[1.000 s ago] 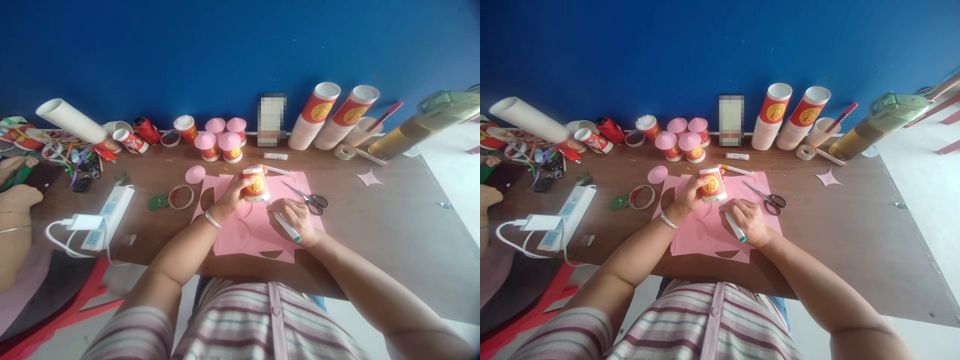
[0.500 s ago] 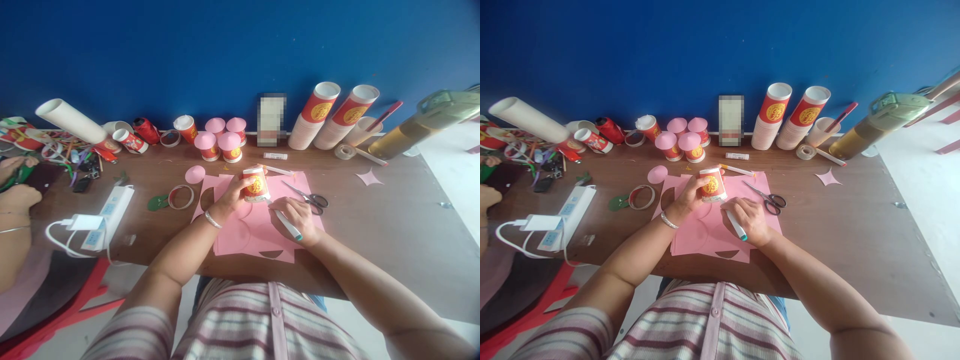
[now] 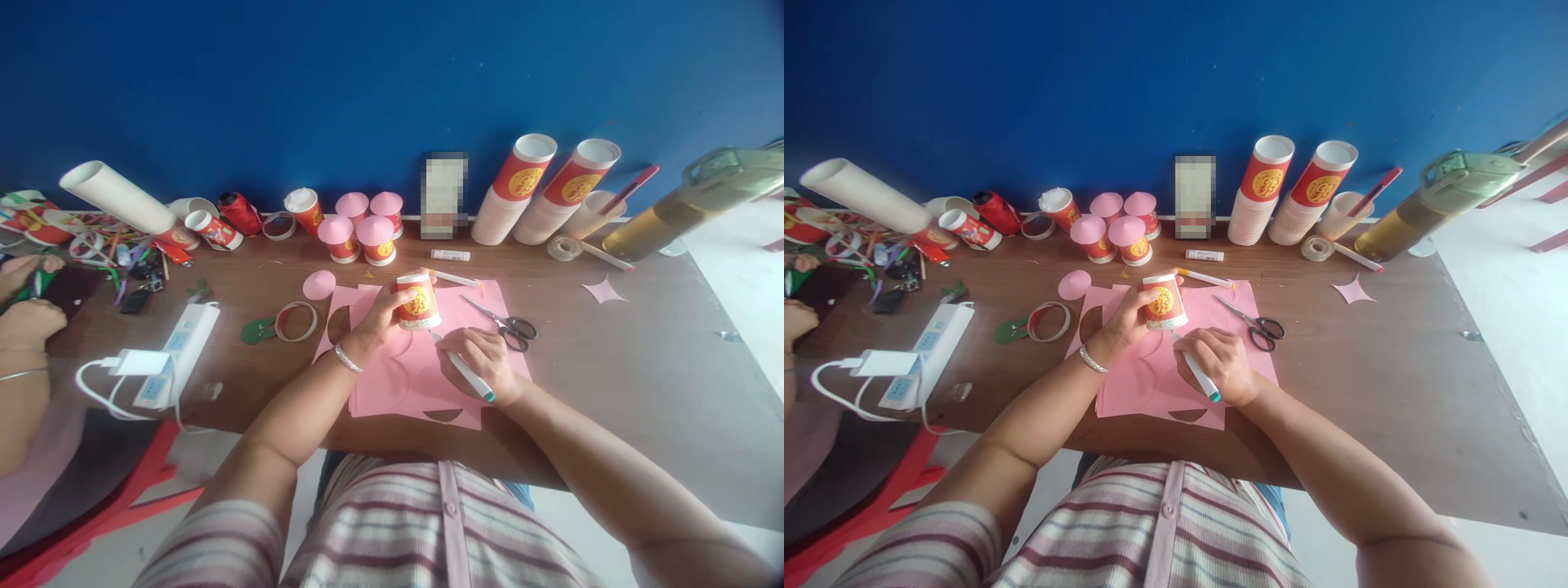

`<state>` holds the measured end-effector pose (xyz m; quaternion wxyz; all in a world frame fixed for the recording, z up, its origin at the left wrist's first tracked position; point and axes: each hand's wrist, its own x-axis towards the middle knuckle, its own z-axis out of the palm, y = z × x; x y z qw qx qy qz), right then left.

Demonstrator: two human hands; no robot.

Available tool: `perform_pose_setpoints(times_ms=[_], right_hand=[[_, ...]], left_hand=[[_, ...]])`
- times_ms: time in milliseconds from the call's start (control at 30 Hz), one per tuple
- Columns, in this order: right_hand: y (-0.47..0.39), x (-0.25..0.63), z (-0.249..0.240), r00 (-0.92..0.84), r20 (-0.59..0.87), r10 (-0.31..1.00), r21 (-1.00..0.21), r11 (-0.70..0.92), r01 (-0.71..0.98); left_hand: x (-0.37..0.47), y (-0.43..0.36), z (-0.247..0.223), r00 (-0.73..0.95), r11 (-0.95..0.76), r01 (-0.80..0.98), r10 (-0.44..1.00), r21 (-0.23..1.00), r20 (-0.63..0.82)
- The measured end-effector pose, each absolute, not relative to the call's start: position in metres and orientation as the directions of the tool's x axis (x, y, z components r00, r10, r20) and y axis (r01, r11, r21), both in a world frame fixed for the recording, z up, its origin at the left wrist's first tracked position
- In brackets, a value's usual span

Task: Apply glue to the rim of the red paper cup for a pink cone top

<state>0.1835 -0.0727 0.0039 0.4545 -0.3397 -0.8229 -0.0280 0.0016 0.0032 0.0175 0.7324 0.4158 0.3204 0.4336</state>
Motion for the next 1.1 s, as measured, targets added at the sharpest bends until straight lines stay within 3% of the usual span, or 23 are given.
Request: perform_pose_setpoints(times_ms=[1100], right_hand=[[-0.071,0.183,0.0,-0.357,0.749,0.558,-0.265,0.746,0.61]], left_hand=[[0.003,0.0,0.019,0.415,0.295,-0.378,0.901,0.877,-0.125]])
